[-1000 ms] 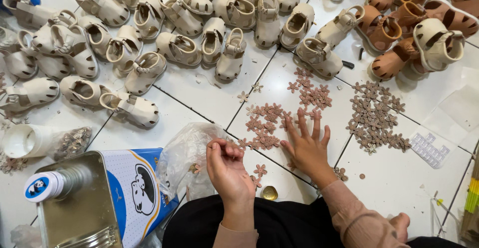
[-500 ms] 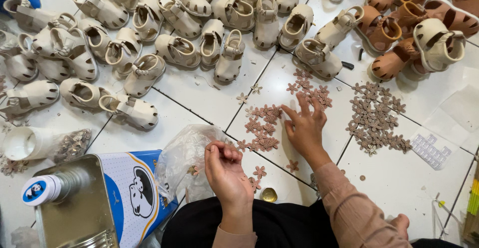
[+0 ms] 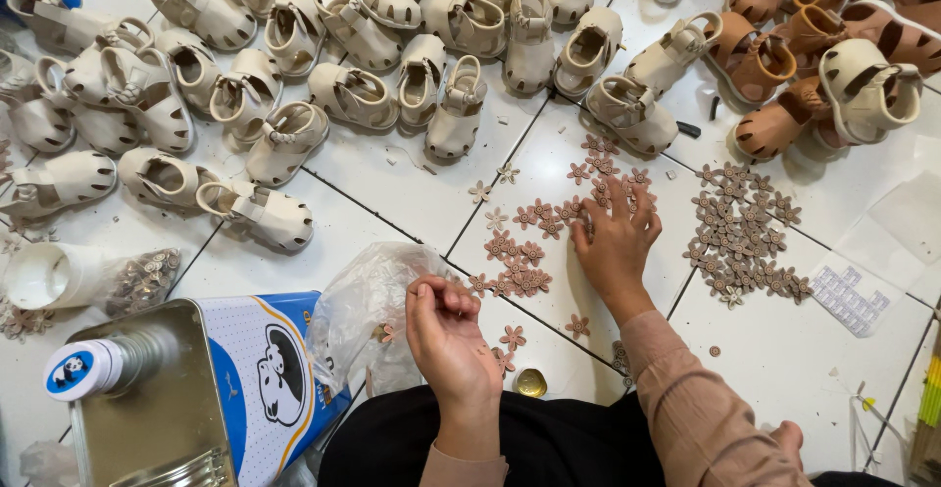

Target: The person sits on the floor and repeatedly picks up small flower-shaped shoe decorations, dips them into a liquid in a bottle cap, and places them back on the floor. The person also pours liquid from a metal tin into the cap and organizes the decorations into piles.

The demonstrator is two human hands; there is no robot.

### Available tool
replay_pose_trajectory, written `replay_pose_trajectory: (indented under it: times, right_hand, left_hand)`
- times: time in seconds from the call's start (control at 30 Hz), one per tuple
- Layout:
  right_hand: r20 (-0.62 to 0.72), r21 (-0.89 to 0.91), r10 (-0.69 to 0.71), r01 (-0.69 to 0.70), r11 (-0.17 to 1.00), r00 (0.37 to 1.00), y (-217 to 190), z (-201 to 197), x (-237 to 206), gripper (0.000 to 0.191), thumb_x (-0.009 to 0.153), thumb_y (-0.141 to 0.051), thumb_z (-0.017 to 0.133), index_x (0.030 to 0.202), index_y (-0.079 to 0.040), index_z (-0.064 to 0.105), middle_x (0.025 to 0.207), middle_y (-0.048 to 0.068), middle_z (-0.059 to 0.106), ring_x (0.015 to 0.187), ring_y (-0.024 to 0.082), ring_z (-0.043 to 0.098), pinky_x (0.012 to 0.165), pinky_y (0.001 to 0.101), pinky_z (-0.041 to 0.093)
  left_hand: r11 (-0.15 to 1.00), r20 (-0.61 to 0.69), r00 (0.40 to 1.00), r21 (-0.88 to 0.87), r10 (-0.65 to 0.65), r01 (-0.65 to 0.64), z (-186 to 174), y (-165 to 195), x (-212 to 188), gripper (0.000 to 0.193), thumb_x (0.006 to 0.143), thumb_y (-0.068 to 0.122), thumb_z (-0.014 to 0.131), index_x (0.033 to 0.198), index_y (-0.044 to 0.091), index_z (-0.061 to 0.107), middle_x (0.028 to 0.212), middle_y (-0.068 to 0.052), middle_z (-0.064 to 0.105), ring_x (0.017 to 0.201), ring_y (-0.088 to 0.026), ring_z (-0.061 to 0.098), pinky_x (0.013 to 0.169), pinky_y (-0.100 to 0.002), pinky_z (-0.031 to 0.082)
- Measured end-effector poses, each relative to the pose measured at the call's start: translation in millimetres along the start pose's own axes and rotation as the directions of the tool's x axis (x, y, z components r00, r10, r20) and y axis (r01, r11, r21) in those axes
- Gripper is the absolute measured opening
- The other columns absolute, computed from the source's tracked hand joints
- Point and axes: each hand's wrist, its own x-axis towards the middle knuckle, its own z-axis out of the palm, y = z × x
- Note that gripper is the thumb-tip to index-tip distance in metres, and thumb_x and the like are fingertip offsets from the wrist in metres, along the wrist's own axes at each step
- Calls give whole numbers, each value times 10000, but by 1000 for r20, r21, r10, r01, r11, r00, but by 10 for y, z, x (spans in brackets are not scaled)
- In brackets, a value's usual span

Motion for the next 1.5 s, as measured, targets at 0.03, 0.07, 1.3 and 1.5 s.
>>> replay_pose_trajectory:
  times: [0.03, 0.07, 1.3, 1.5]
  right_hand:
    - [-21, 8, -6, 6, 1000, 1000, -18, 4, -11, 279, 879, -267, 766, 1139, -166, 780, 1561, 86, 486, 1505, 357, 244, 1175, 542, 204]
    - [-41, 15, -13, 14, 1000, 999, -38, 1, -24, 290, 882, -244, 763, 1158, -157, 778, 1564, 98, 485, 1511, 363, 244, 1178, 534, 209]
    - [206, 351, -68, -9, 936, 976, -262, -176, -53, 157, 870, -132, 726, 998, -198, 787, 1226, -27, 659, 1232, 267, 486, 1075, 489, 312]
    - [121, 304, -185, 141, 942, 975, -328, -196, -146, 166, 809, -240, 803, 973, -211, 811, 1222, 5, 641, 1191, 287, 477, 1041, 485, 309]
  left_hand:
    - [1000, -1, 1000, -3, -2, 2, 0, -1, 1, 197, 1055, 203, 433, 944, 67, 522, 798, -7, 449, 740, -112, 418, 698, -285, 409]
    - [1000, -2, 1000, -7, -3, 3, 1, -2, 1, 192, 1053, 202, 435, 946, 68, 523, 798, -8, 449, 739, -113, 418, 700, -285, 409]
    - [999, -25, 1000, -38, -5, 4, 25, 30, -24, 199, 1052, 210, 445, 936, 67, 522, 786, -10, 446, 733, -118, 415, 706, -290, 409]
    - [1000, -17, 1000, -18, -6, 6, 34, 24, -20, 206, 1051, 211, 436, 931, 66, 521, 781, -12, 445, 730, -125, 418, 708, -297, 415]
